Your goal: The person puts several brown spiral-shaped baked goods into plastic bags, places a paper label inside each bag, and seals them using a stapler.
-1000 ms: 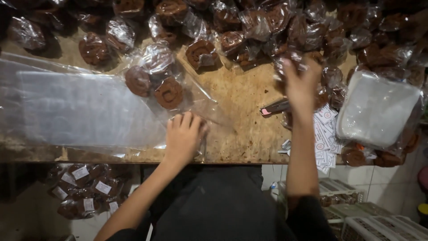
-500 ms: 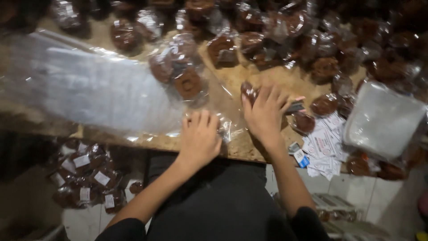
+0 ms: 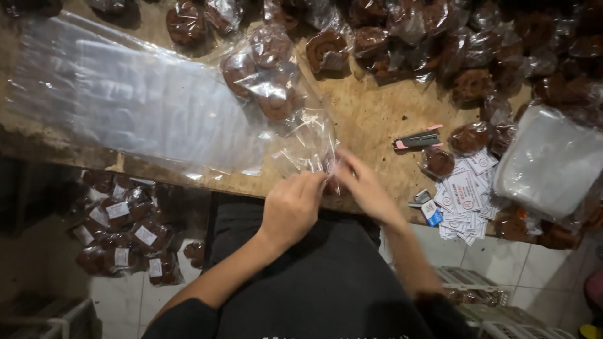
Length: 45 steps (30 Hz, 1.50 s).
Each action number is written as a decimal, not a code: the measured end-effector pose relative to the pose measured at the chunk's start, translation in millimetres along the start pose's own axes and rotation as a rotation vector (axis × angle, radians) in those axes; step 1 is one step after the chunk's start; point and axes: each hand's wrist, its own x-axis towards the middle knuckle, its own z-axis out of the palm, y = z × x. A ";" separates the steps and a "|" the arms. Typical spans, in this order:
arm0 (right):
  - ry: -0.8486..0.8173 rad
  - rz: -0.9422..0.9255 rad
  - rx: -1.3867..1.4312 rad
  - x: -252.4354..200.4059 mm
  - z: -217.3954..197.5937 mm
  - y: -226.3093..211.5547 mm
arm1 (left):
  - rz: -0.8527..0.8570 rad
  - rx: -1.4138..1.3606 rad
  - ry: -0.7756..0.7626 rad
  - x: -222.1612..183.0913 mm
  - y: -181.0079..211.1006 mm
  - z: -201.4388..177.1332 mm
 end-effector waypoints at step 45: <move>0.355 -0.865 -0.873 55.1 58.9 -4.3 | -0.405 0.049 -0.638 -31.1 -31.6 -0.4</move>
